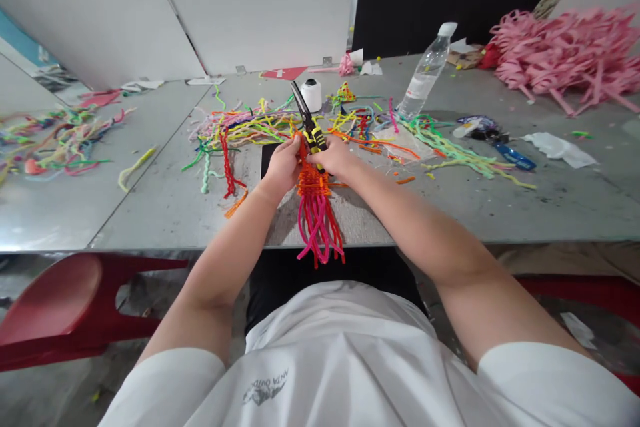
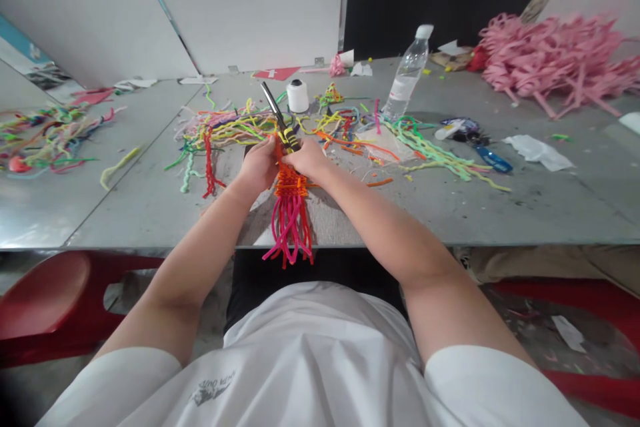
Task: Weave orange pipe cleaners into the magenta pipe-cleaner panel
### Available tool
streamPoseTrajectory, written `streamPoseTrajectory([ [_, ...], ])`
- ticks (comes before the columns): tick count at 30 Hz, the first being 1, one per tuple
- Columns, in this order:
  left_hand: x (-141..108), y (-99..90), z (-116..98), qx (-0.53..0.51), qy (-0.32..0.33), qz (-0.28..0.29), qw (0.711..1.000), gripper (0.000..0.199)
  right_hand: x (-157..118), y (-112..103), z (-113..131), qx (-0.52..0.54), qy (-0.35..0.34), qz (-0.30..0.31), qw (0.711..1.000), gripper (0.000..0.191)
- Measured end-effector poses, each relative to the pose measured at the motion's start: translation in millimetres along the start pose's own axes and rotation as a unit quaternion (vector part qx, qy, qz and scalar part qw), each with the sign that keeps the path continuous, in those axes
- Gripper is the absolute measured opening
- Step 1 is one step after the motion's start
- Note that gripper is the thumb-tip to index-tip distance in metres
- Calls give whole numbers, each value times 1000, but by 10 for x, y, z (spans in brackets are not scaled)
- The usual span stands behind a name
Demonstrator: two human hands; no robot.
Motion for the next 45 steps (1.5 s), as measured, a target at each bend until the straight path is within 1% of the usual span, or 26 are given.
streamPoseTrajectory([
  [8,-19,-12,27,20,-22,2,1000,16,52,-58,84,27,-32,-29,999,13],
  [12,-23,-16,63,26,-33,-2,999,16,81,-62,38,29,-37,-40,998,12],
  [16,-37,-6,71,35,-36,-1,999,11,97,-14,-22,26,-44,-34,998,12],
  [21,-100,39,32,53,-27,1,998,16,96,33,-95,16,-38,-30,999,21],
  [23,-126,61,10,58,-20,0,998,17,81,54,-112,14,-33,-28,999,20],
  [26,-150,80,-16,64,-12,-4,998,14,45,92,-120,12,-28,-25,999,11],
  [30,-156,95,-34,70,-4,-1,998,13,-5,115,-92,5,-25,-18,999,4],
  [36,-151,111,-43,78,5,11,997,25,-50,78,36,-18,-52,-9,998,6],
  [45,-132,119,-2,80,-2,26,996,14,-19,29,69,-63,-77,-32,995,13],
])
Point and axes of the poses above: each hand's wrist, its own x-axis towards the middle knuckle, its own y-axis out of the palm, z = x × y, the point moved 10 cm from there along x, towards the middle knuckle, and after that the axes turned 8 degrees about x, right-handed, at the moved point
